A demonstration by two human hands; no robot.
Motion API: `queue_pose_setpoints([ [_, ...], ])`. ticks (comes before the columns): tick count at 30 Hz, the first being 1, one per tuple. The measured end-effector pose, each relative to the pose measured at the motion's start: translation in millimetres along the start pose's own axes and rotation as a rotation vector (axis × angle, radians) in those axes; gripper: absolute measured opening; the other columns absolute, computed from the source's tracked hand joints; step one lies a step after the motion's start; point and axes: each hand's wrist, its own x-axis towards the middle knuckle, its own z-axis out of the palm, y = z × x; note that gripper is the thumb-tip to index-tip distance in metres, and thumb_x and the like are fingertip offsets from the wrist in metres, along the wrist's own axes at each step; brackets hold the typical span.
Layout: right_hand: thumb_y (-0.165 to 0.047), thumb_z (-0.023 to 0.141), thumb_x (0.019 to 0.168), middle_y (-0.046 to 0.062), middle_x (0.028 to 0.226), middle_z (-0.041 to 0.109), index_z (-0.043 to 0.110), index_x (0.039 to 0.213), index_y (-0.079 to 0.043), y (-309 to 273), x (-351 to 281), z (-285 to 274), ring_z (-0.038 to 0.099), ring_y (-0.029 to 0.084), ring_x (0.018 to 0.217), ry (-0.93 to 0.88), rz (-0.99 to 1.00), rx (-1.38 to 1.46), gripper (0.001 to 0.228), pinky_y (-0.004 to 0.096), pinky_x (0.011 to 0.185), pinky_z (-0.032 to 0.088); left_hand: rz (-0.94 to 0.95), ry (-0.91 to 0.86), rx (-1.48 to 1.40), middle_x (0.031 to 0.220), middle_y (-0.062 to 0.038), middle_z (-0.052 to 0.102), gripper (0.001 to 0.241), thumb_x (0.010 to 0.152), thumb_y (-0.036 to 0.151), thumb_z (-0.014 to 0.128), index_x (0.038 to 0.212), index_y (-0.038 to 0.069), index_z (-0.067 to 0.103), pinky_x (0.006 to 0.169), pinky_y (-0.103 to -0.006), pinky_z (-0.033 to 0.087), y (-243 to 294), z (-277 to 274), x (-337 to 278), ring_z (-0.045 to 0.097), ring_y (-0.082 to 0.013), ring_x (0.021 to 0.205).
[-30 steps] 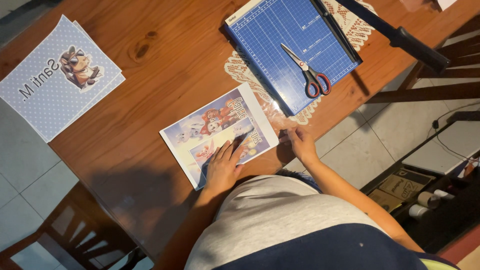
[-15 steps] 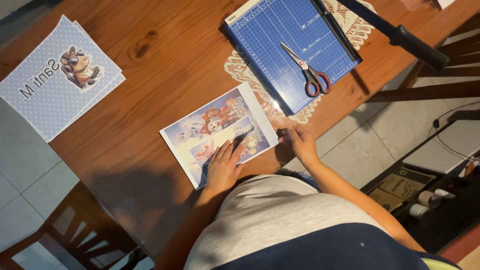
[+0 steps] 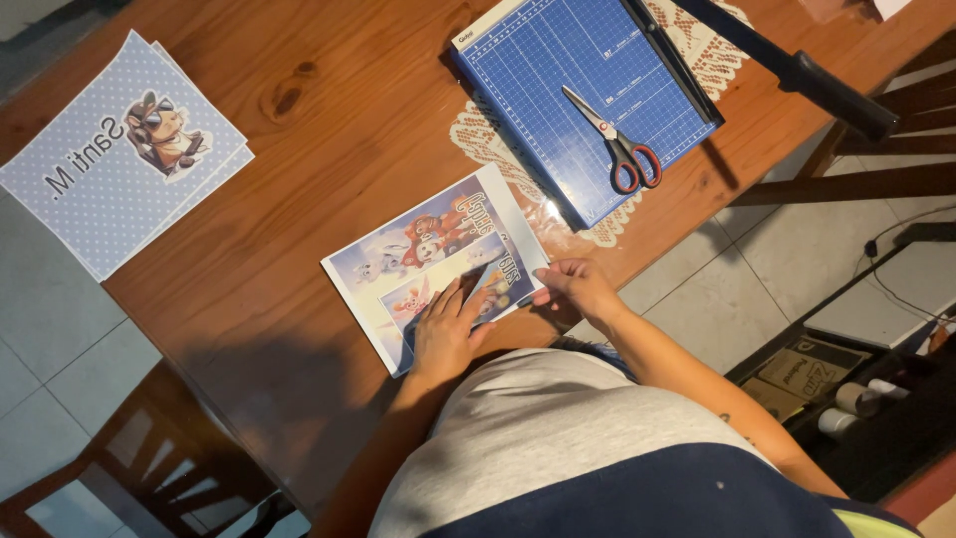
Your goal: Cutting printed designs from paper using scissors and folding them.
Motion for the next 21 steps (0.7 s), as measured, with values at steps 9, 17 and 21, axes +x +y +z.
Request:
queue_pose_setpoints([
  [9, -0.012, 0.081, 0.088, 0.019, 0.077, 0.075, 0.069, 0.09, 0.003, -2, 0, 7, 0.078, 0.022, 0.072, -0.024, -0.063, 0.015, 0.019, 0.028, 0.056, 0.063, 0.02, 0.019, 0.034, 0.115, -0.009, 0.071, 0.054, 0.086, 0.054, 0.071, 0.131, 0.024, 0.067, 0.101, -0.0446, 0.054, -8, -7, 5, 0.064, -0.0278, 0.125],
  [17, -0.003, 0.096, 0.068, 0.007, 0.089, 0.074, 0.073, 0.11, -0.003, 25, 22, 0, 0.069, 0.014, 0.086, -0.144, -0.277, -0.181, 0.047, 0.032, 0.082, 0.061, 0.029, 0.076, 0.006, 0.11, -0.009, 0.073, 0.047, 0.084, 0.042, 0.078, 0.125, 0.022, 0.071, 0.097, -0.0431, 0.056, -15, 0, 3, 0.067, -0.0267, 0.119],
  [21, -0.004, 0.095, 0.07, 0.007, 0.089, 0.076, 0.074, 0.105, -0.003, 21, 17, -4, 0.068, 0.014, 0.087, -0.159, -0.331, -0.254, 0.041, 0.033, 0.082, 0.059, 0.032, 0.15, 0.072, 0.091, -0.009, 0.072, 0.031, 0.088, 0.033, 0.07, 0.116, 0.02, 0.073, 0.089, -0.0384, 0.059, -20, 8, 3, 0.072, -0.0268, 0.098],
])
